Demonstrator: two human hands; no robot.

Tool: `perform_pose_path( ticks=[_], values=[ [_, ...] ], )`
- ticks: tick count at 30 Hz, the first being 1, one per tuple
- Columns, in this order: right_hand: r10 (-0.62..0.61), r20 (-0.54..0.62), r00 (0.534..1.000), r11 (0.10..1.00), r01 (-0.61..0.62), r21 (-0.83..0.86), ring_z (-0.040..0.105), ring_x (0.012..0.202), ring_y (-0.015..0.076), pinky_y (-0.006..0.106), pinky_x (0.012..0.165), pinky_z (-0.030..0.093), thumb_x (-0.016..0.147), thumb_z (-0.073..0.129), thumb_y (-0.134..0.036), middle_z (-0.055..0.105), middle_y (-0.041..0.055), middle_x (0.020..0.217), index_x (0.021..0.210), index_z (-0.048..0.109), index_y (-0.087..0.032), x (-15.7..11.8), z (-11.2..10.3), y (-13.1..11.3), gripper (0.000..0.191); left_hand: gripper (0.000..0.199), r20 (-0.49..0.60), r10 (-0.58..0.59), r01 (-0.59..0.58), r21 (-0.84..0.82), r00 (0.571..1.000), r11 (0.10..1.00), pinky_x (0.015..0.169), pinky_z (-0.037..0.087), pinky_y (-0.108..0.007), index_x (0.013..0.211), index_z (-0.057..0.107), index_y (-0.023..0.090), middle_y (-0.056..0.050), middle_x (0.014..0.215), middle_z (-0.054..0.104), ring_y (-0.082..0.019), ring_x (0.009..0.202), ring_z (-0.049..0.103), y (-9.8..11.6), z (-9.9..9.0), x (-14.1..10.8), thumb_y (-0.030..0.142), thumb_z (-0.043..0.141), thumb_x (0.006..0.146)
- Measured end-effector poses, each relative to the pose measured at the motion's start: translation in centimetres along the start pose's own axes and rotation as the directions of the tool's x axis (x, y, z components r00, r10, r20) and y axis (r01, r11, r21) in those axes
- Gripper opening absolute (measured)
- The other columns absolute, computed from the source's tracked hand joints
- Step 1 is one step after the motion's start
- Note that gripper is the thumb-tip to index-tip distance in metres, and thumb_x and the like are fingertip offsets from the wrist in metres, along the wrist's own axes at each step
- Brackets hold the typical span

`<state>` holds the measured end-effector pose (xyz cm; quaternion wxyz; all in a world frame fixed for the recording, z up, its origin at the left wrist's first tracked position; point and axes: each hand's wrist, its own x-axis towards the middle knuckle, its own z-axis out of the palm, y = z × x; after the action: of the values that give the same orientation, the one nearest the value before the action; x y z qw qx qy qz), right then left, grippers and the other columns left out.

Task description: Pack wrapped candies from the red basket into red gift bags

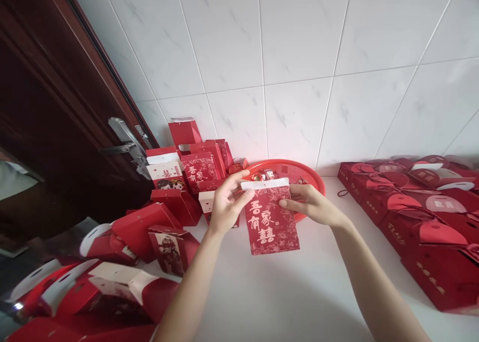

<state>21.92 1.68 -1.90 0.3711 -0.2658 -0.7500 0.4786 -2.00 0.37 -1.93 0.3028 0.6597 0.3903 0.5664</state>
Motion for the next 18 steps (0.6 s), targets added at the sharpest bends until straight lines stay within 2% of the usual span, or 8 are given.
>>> perform_pose_path(
  ticks=[3,6,9,12,15,18],
  values=[
    [0.017,-0.013,1.0,0.986,-0.014,0.166,0.071,0.085,0.0201,0.034,0.076,0.06,0.09,0.07,-0.047,0.074,0.0075,0.095,0.1,0.071,-0.015,0.02,0.01,-0.1,0.033,0.049,0.088,-0.024,0.026,-0.028,0.996,0.999,0.087,0.062,-0.036,0.123,0.064,0.019,-0.01,0.119,0.075,-0.026,0.105,0.073,0.1,-0.01,0.07,0.046,0.075,0.083],
    [0.041,-0.023,0.999,0.975,-0.035,0.221,0.071,0.082,0.0186,0.031,0.07,0.06,0.091,0.07,-0.045,0.074,0.0073,0.096,0.103,0.071,-0.016,-0.12,-0.14,-0.41,0.031,0.043,0.154,-0.041,0.051,-0.059,0.987,0.997,0.087,0.063,-0.038,0.12,0.066,0.02,-0.01,0.115,0.077,-0.026,0.101,0.074,0.17,0.05,0.01,0.044,0.074,0.085],
    [0.012,-0.055,0.998,0.978,0.0,0.209,0.071,0.084,0.0184,0.03,0.068,0.06,0.09,0.071,-0.041,0.073,0.0077,0.103,0.114,0.068,-0.019,-0.19,-0.22,-0.52,0.032,0.045,0.126,-0.026,0.035,-0.073,0.992,0.997,0.084,0.064,-0.036,0.123,0.064,0.02,-0.01,0.115,0.076,-0.024,0.096,0.075,0.14,0.25,-0.14,0.04,0.075,0.084],
    [-0.038,-0.129,0.991,0.982,0.061,0.178,0.07,0.085,0.0178,0.03,0.068,0.061,0.089,0.074,-0.037,0.071,0.0075,0.112,0.126,0.062,-0.024,-0.17,-0.31,-0.18,0.041,0.038,0.086,-0.017,0.02,-0.027,0.996,0.999,0.077,0.064,-0.032,0.117,0.067,0.019,-0.01,0.117,0.075,-0.021,0.09,0.076,0.1,0.47,-0.26,0.037,0.075,0.084],
    [-0.054,-0.176,0.983,0.989,0.077,0.129,0.07,0.083,0.0177,0.033,0.068,0.062,0.086,0.076,-0.037,0.07,0.0076,0.12,0.125,0.064,-0.027,-0.17,-0.48,0.3,0.042,0.03,0.05,-0.002,0.001,0.026,0.999,1.0,0.074,0.064,-0.031,0.105,0.072,0.019,-0.008,0.112,0.077,-0.021,0.085,0.076,0.04,0.58,-0.3,0.037,0.076,0.082],
    [-0.076,-0.22,0.972,0.994,0.09,0.054,0.072,0.093,0.0224,0.038,0.077,0.063,0.087,0.074,-0.043,0.071,0.0078,0.122,0.116,0.071,-0.026,-0.13,-0.54,0.45,0.033,0.029,0.026,-0.008,0.007,0.043,1.0,0.999,0.076,0.065,-0.032,0.1,0.076,0.018,-0.007,0.103,0.079,-0.022,0.083,0.076,-0.07,0.66,-0.37,0.038,0.079,0.079]
  ],
)
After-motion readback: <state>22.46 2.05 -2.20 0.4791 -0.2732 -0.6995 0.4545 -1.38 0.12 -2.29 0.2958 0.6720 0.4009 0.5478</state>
